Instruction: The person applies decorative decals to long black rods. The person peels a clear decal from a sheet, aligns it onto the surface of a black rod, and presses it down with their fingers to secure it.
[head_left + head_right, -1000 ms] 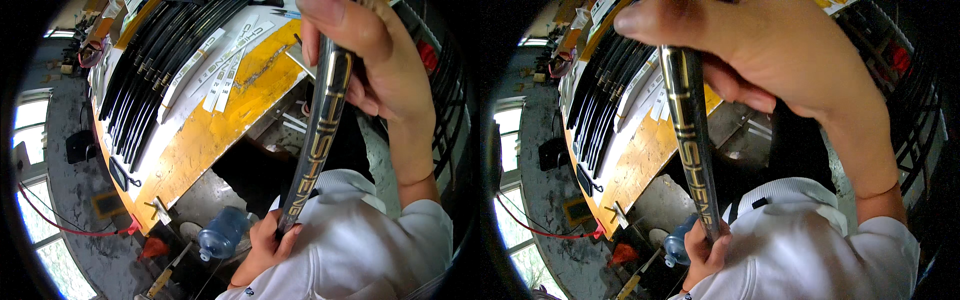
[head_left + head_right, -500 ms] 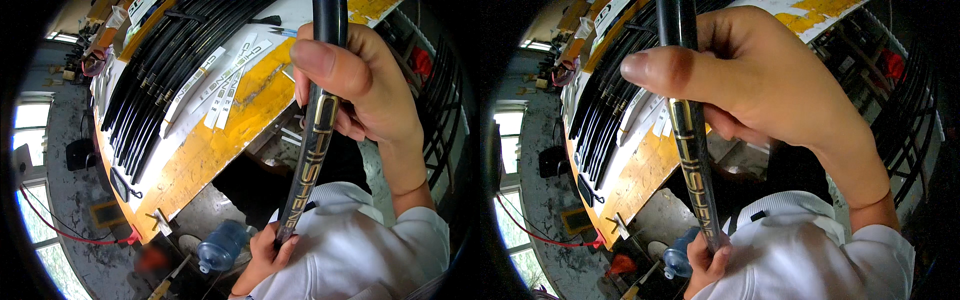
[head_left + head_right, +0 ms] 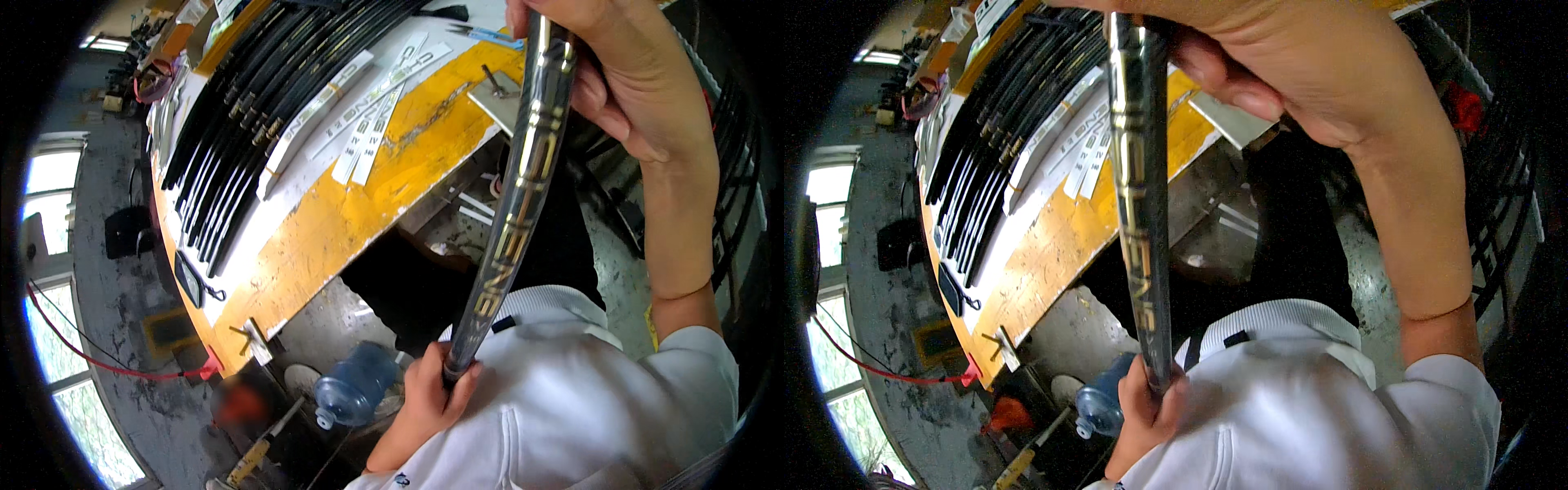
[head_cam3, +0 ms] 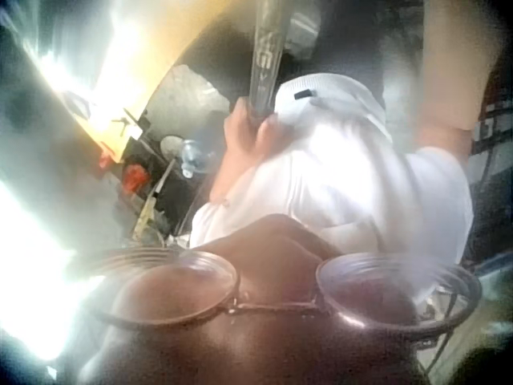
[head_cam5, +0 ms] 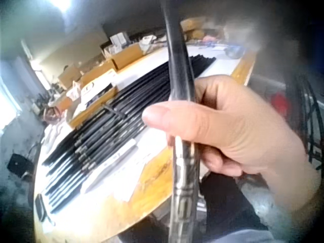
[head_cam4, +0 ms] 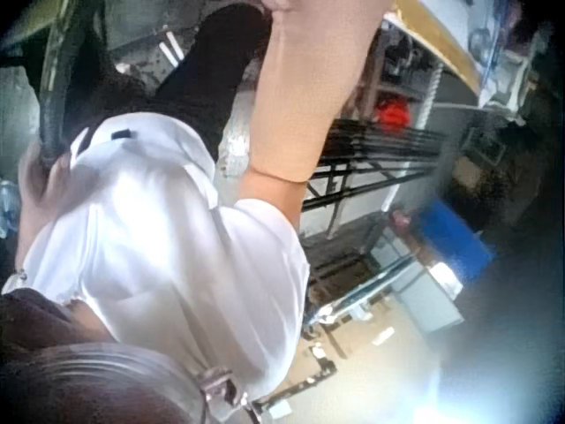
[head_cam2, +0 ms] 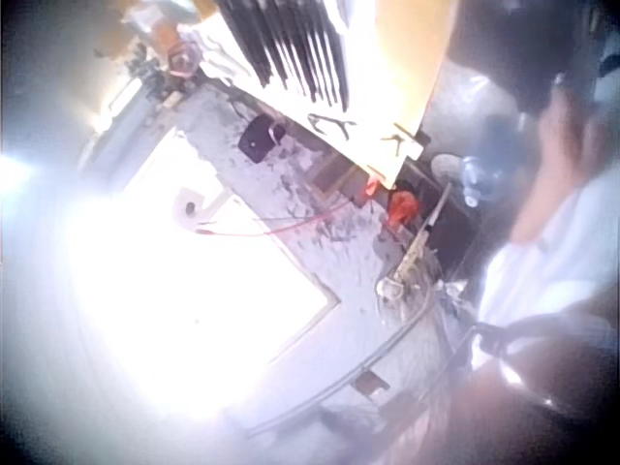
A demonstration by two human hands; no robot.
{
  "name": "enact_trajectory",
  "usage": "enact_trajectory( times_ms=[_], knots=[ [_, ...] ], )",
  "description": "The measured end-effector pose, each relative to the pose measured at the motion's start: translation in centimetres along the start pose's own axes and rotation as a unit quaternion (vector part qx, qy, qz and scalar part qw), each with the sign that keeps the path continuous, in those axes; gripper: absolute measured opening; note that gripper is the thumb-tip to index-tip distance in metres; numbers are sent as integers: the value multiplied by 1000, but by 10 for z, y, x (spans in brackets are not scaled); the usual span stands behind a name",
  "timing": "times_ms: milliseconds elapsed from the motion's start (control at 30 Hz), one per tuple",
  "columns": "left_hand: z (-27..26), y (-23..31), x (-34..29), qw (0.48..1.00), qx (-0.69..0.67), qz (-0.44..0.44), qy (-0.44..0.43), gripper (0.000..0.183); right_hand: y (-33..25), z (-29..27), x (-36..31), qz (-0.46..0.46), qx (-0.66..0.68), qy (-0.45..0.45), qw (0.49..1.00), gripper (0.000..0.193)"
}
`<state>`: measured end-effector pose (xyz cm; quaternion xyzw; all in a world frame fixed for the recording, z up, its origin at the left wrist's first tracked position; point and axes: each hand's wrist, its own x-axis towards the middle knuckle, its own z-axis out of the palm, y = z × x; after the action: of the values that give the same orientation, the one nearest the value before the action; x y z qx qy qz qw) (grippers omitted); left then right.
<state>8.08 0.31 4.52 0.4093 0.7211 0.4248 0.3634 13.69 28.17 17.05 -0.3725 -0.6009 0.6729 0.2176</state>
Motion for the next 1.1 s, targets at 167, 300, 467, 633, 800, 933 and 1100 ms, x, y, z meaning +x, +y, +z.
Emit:
enact_trajectory(
  times_ms=[167, 300, 467, 633, 800, 933, 1100],
  knots=[
    [6, 11, 8, 999, 11, -18, 37, 15, 71, 14, -6, -110, 6, -146, 983, 20],
    [6, 11, 20, 997, 49, 30, 54, 23, 110, 39, -29, -55, -30, -195, 979, 21],
    [8, 8, 22, 994, 66, 40, 72, 24, 118, 43, -30, -114, -149, -218, 958, 22],
    [9, 5, 14, 995, 83, 14, 55, 24, 81, 8, 1, -57, -24, -150, 987, 22],
    [8, -1, 7, 997, 58, 13, 55, 23, 39, 6, 6, -67, -105, -37, 992, 37],
    [5, -6, 2, 999, 14, 5, 34, 24, 38, 11, 3, -105, -21, -67, 992, 44],
    [4, -10, 1, 1000, -1, -3, 18, 24, 49, 2, 0, -102, 21, -77, 992, 52]
  ],
)
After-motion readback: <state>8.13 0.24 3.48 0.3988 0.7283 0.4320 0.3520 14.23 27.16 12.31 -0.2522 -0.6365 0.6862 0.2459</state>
